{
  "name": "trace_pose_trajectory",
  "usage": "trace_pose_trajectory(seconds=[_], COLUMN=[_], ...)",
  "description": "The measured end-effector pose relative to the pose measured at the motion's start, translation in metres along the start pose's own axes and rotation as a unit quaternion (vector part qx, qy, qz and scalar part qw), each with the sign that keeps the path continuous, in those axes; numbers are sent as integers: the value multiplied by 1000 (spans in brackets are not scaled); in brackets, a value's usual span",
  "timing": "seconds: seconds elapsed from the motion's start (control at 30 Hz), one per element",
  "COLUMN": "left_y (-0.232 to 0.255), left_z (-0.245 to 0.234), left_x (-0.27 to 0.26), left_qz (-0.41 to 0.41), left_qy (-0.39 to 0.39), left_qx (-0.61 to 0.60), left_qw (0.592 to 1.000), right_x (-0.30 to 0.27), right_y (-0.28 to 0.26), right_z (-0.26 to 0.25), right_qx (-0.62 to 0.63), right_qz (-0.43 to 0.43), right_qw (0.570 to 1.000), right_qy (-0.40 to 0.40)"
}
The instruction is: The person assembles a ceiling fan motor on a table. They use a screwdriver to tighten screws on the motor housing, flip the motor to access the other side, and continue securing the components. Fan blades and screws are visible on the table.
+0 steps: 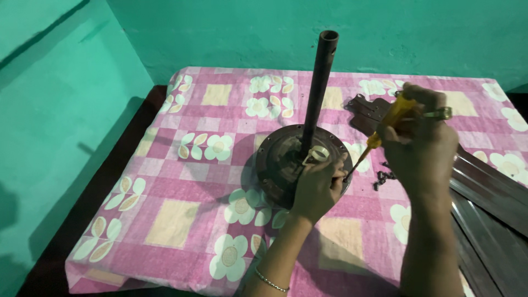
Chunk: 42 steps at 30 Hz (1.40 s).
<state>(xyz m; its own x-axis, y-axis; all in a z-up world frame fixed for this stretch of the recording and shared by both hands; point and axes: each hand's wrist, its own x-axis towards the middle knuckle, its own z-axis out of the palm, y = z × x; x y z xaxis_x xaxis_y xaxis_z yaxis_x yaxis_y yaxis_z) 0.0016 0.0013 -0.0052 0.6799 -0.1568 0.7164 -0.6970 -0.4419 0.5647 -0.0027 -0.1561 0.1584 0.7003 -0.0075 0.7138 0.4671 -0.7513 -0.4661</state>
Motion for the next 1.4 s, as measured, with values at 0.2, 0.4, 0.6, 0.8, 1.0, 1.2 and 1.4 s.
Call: trace_pose_trajectory(seconds=[0.2,0.4,0.6,0.8,1.0,1.2,1.4], left_y=[2,15,25,27,19,6,5], left_z=[-2,-16,-20,-22,-16,-6,-6], left_x=[3,15,18,21,17,8,9], left_qz=[-8,-46,-30,-28,-19,-19,-13], left_qy=[-5,-25,12,2,-33,-24,-11], left_qx=[4,-21,-22,-19,39,28,58], left_qw=[1000,998,999,999,999,999,998], right_x=[-3,1,-7,0,0,-4,1], right_y=[-1,10,19,16,4,-5,15], right_z=[13,7,-8,-1,12,22,14], right_qx=[-27,10,213,142,43,18,67], right_qz=[-38,31,107,109,43,50,42], right_qw=[997,999,969,983,998,998,997], right_qy=[60,42,-59,-46,-9,32,-22])
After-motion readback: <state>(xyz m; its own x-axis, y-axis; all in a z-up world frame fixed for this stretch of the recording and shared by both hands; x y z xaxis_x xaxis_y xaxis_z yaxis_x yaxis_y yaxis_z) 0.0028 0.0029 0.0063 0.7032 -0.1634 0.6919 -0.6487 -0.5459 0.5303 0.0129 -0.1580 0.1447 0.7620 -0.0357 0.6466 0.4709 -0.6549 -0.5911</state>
